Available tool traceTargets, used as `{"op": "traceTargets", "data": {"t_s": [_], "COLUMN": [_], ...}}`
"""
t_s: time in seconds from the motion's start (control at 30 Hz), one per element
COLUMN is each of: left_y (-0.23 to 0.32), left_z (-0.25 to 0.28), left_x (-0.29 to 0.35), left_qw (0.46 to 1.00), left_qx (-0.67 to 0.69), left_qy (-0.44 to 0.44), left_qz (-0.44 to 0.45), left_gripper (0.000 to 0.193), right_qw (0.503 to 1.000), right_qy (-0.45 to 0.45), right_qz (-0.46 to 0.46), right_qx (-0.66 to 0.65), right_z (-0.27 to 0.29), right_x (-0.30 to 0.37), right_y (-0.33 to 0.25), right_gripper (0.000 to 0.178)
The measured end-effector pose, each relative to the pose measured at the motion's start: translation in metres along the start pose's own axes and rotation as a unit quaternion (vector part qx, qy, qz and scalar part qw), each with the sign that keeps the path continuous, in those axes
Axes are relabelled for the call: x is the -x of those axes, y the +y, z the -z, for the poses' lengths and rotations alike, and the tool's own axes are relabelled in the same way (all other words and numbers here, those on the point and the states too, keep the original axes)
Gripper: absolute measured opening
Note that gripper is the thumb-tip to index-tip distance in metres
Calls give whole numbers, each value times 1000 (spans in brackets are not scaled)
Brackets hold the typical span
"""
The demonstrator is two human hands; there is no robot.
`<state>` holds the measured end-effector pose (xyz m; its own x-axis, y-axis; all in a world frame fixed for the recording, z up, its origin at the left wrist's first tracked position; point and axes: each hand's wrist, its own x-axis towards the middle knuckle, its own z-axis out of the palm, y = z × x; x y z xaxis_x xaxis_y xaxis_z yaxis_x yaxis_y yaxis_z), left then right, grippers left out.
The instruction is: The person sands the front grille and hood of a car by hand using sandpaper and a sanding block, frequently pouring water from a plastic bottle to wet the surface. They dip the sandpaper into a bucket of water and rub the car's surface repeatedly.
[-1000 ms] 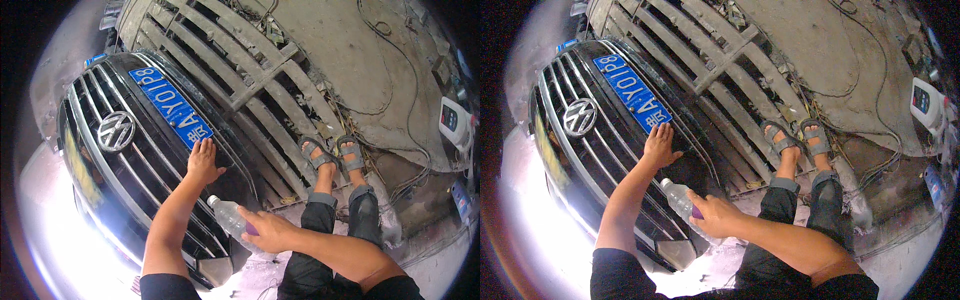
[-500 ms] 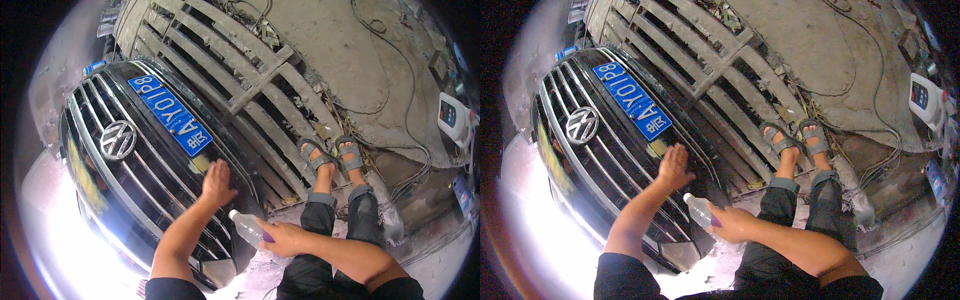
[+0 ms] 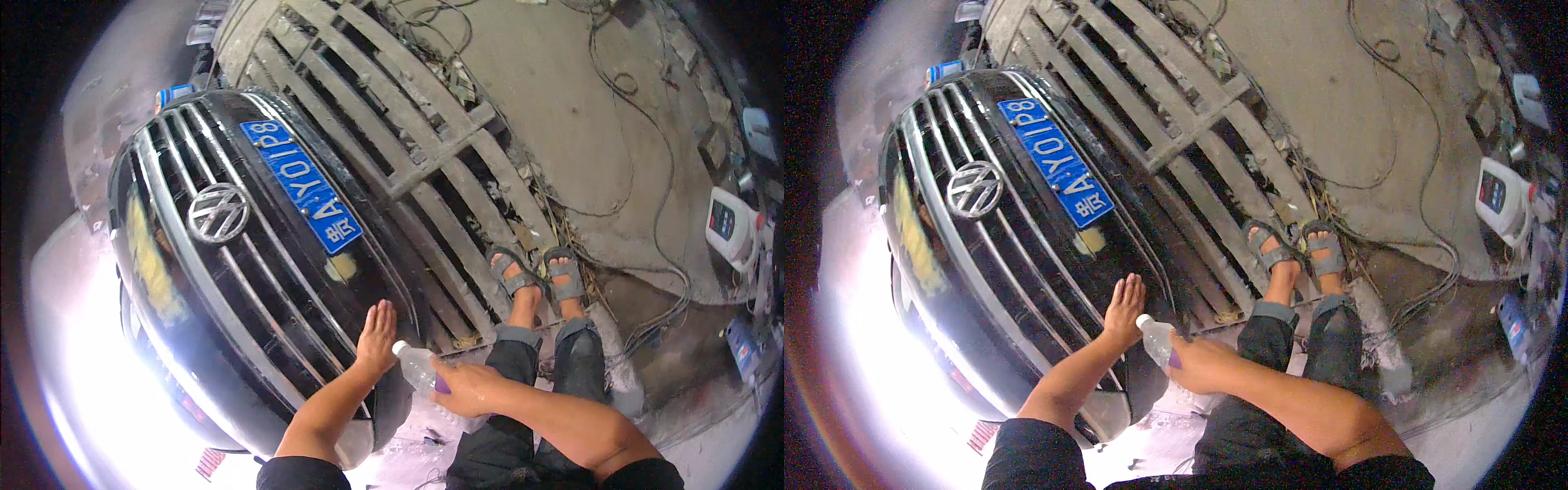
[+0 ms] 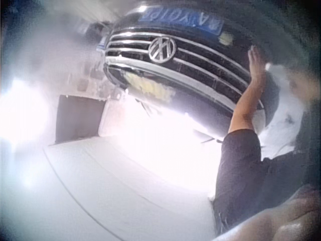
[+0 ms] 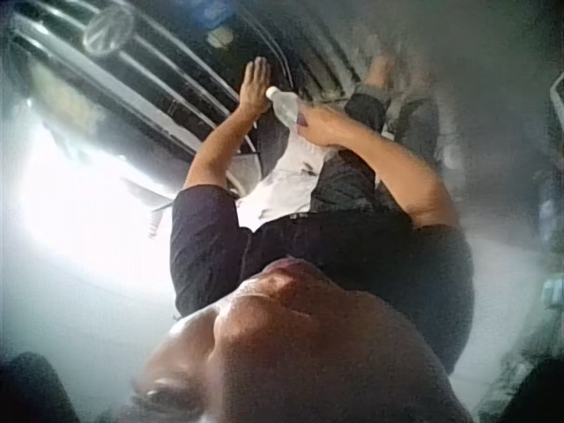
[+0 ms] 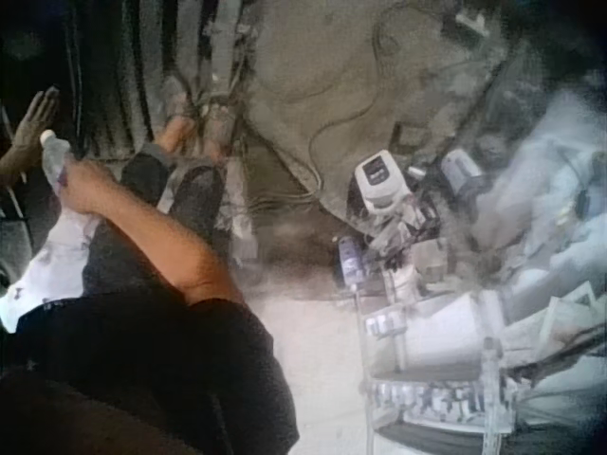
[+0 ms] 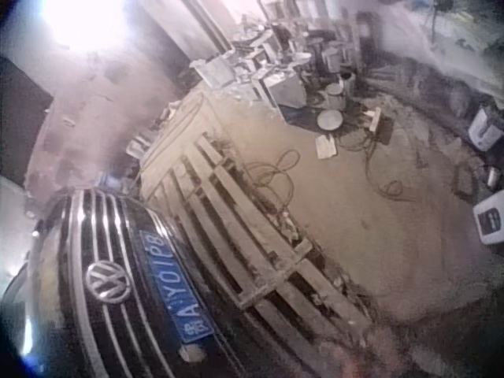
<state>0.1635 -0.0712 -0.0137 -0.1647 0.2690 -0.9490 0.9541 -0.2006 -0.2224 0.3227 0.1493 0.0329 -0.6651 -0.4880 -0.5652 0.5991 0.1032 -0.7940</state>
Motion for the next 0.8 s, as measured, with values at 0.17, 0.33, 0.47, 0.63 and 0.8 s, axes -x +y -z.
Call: {"op": "traceTargets", "data": {"t_s": [0.17, 0.33, 0.47, 0.63, 0.8], "left_y": [-49, -145, -226, -302, -267], "left_z": [3, 31, 36, 24, 34], "left_x": [-15, -72, -109, -136, -125], "left_qw": [957, 881, 859, 832, 852], "left_qx": [156, 216, 230, 219, 258], "left_qy": [114, 162, 162, 233, 213], "left_qz": [215, 389, 427, 454, 403], "left_gripper": [90, 92, 94, 101, 99], "right_qw": [995, 975, 950, 910, 911], "right_qy": [37, 114, 177, 243, 174], "right_qz": [16, 31, 84, 150, 123], "right_qx": [88, 188, 245, 302, 353], "right_z": [29, 90, 152, 199, 210], "right_x": [-7, -37, -82, -138, -151], "right_y": [-38, -99, -158, -217, -226], "right_gripper": [71, 67, 60, 55, 55]}}
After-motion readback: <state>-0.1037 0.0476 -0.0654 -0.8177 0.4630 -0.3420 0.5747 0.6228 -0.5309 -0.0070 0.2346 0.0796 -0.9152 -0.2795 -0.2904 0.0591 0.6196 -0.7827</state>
